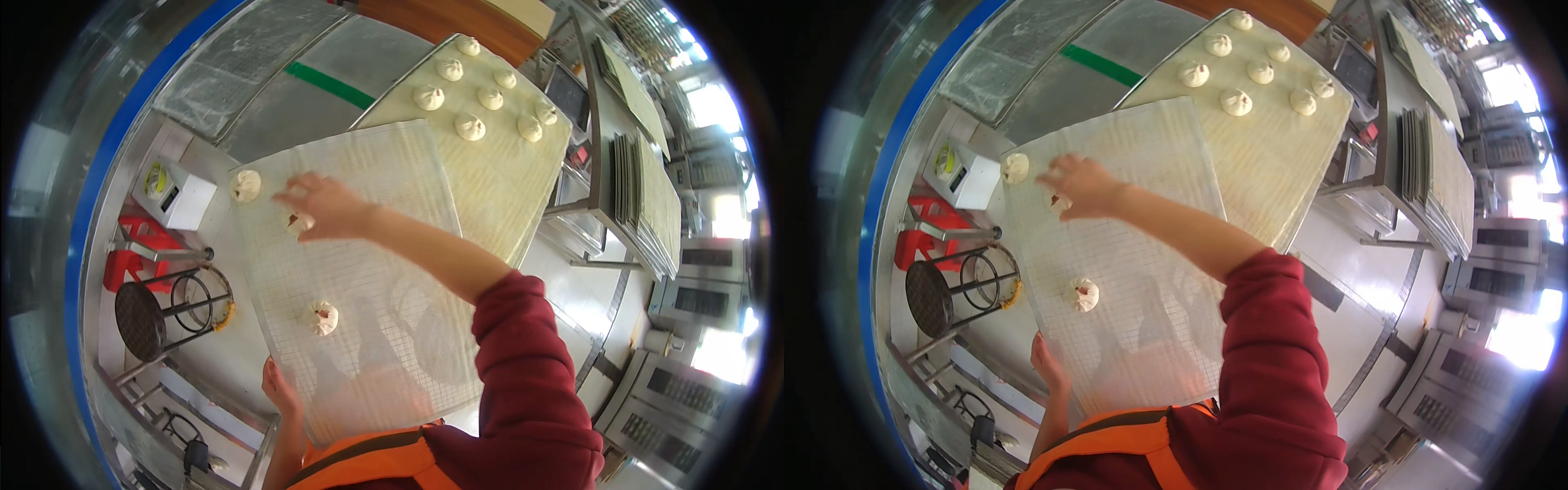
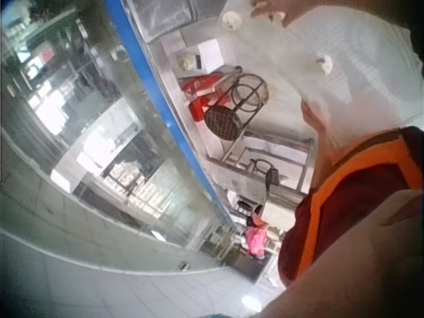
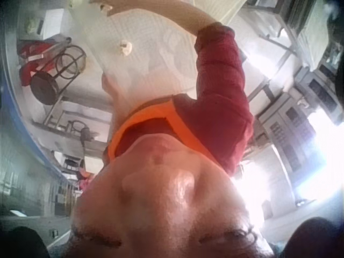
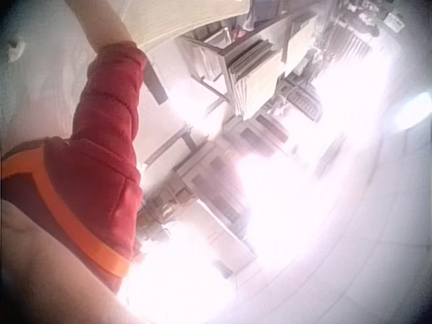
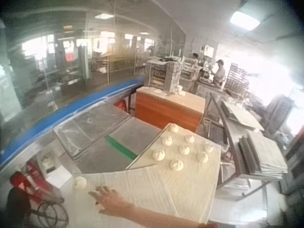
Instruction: The person fills round dough pieces with a reddish filling, pleats them closed, and places the finished buns on a tray. They then wipe the work surface with a cloth and move trays around the kitchen.
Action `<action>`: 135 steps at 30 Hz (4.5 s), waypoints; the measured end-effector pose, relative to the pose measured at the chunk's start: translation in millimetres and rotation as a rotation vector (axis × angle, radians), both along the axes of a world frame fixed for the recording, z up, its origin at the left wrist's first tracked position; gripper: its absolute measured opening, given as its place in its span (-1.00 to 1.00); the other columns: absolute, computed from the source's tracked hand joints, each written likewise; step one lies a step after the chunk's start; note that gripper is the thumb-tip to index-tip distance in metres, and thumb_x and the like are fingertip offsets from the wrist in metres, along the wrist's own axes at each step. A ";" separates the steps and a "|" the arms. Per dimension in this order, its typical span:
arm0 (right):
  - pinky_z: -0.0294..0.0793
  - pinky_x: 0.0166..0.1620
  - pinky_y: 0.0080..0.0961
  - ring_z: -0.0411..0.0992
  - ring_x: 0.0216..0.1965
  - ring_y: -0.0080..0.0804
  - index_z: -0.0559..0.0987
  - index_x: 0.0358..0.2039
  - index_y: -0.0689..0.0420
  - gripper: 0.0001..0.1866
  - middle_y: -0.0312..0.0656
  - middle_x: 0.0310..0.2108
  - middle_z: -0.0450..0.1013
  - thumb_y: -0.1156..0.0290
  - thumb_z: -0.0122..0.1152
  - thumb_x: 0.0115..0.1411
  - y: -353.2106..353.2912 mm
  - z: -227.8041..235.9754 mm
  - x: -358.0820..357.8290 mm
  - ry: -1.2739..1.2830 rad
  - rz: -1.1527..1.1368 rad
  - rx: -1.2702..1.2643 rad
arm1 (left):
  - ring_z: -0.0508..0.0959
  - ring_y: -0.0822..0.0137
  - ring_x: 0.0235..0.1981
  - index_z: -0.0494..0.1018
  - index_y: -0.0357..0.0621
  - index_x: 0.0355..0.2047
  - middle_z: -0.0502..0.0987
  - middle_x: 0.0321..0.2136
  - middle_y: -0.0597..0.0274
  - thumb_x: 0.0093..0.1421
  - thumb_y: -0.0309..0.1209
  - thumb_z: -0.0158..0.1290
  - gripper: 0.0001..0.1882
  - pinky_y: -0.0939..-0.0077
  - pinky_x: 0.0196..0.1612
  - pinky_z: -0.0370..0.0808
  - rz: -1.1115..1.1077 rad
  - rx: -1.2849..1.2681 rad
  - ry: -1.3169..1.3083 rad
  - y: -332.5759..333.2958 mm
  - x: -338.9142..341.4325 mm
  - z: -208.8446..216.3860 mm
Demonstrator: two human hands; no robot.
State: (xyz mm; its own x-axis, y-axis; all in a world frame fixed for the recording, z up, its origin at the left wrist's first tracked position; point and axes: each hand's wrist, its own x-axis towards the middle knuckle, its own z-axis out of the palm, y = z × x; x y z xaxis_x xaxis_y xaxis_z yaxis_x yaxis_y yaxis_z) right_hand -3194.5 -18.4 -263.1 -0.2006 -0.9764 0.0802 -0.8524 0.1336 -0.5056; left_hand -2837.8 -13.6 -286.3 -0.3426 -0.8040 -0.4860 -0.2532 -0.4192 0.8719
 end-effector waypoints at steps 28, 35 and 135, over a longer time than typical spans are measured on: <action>0.30 0.08 -0.28 0.23 0.06 -0.08 0.45 -0.03 0.04 -0.48 -0.06 -0.05 0.33 0.34 0.33 -0.06 -10.6 15.9 -42.4 0.041 -0.313 -0.211 | 0.18 0.56 -0.47 0.36 -0.31 -0.36 0.23 -0.56 0.44 0.33 -0.19 -0.17 -0.63 0.63 -0.41 0.18 -0.056 -0.171 -0.108 -5.1 2.7 -8.4; 0.34 0.05 -0.35 0.28 0.02 -0.12 0.47 -0.02 -0.02 -0.47 -0.12 -0.04 0.34 0.25 0.31 -0.07 -137.6 -20.7 20.0 0.144 -0.071 0.283 | 0.39 0.41 -0.22 0.41 -0.32 -0.19 0.44 -0.25 0.23 0.31 -0.18 -0.17 -0.61 0.53 -0.10 0.33 -0.041 -0.005 -0.035 -7.5 3.3 -2.8; 0.41 -0.12 -0.35 0.48 -0.24 -0.17 0.50 -0.08 0.18 -0.54 -0.03 -0.20 0.51 0.13 0.13 0.09 521.6 120.6 413.9 -0.380 -2.071 -0.933 | 0.42 0.30 -0.13 0.25 -0.41 0.07 0.40 -0.07 0.09 0.17 -0.41 -0.03 -0.52 0.47 -0.05 0.36 -0.767 -0.381 0.448 169.1 -34.2 198.4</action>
State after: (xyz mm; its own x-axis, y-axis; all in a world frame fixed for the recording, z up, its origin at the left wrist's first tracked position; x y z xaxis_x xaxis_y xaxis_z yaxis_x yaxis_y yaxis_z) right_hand -2780.6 503.2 -142.5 -0.6439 0.7641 -0.0396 0.1953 0.1141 -0.9741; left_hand -2872.0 155.5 -87.9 -0.9303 -0.3612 0.0642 0.0484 0.0525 0.9974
